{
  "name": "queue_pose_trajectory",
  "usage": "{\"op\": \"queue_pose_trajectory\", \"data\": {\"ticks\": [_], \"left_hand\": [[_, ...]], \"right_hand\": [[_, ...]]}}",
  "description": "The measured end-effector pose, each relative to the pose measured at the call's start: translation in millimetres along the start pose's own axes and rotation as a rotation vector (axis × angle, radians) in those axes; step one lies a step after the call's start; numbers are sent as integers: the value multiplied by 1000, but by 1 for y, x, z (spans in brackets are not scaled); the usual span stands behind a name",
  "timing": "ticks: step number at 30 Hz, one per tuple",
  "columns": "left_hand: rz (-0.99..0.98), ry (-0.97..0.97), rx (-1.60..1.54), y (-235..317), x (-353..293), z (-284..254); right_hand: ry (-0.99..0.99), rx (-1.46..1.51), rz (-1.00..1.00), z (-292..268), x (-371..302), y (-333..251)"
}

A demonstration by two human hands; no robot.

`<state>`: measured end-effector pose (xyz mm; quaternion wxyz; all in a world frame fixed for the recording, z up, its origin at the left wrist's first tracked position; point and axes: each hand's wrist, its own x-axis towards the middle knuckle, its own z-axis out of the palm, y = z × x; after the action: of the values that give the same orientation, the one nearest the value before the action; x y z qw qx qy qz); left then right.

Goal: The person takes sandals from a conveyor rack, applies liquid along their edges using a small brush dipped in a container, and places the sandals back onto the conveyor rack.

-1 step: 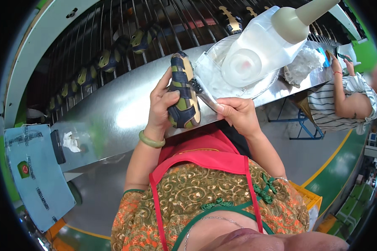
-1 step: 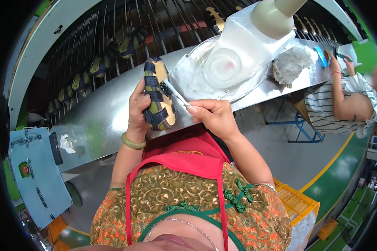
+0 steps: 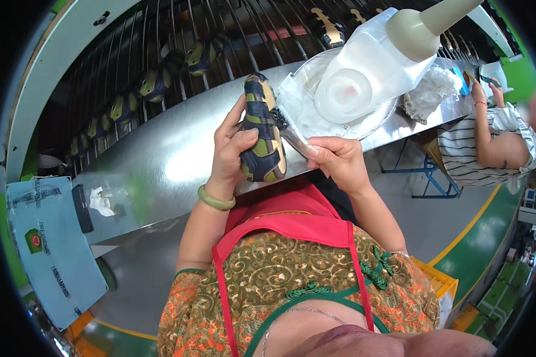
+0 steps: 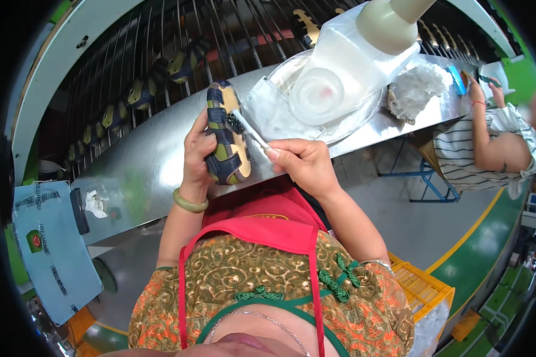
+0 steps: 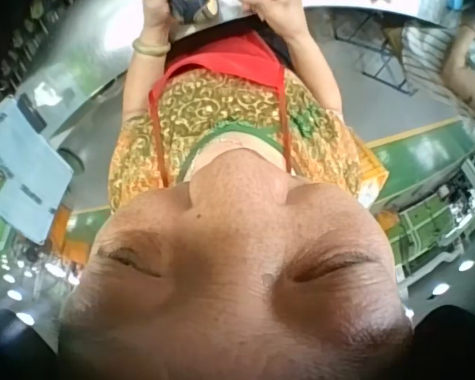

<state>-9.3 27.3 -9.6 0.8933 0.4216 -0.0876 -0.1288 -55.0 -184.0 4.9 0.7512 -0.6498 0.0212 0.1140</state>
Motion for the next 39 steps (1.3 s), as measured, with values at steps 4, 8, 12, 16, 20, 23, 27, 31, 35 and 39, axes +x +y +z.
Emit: {"op": "queue_pose_trajectory", "data": {"ticks": [4,8,12,16,20,23,27,31,35,39], "left_hand": [[-15,37,106,-3,-2,8],[-17,38,170,-2,-2,14],[-71,-21,190,0,-4,13],[-108,-33,146,-1,-5,9],[-82,13,177,-4,-5,9],[-85,18,168,-4,-5,11],[-106,19,145,-3,-5,7],[-124,24,5,0,-5,11],[-114,69,-20,-1,-1,2],[-139,128,-70,2,0,5]], "right_hand": [[54,-33,-91,0,8,5],[117,-78,-177,2,16,3],[181,-180,-233,-5,28,2],[231,-260,-249,-13,38,0],[194,-247,-213,-15,36,-5],[165,-273,-156,-14,29,-9],[86,-236,-165,-16,25,-1],[38,-243,-89,-15,17,-2],[9,-191,-49,-9,7,-2],[4,-210,0,-8,0,-6]]}}
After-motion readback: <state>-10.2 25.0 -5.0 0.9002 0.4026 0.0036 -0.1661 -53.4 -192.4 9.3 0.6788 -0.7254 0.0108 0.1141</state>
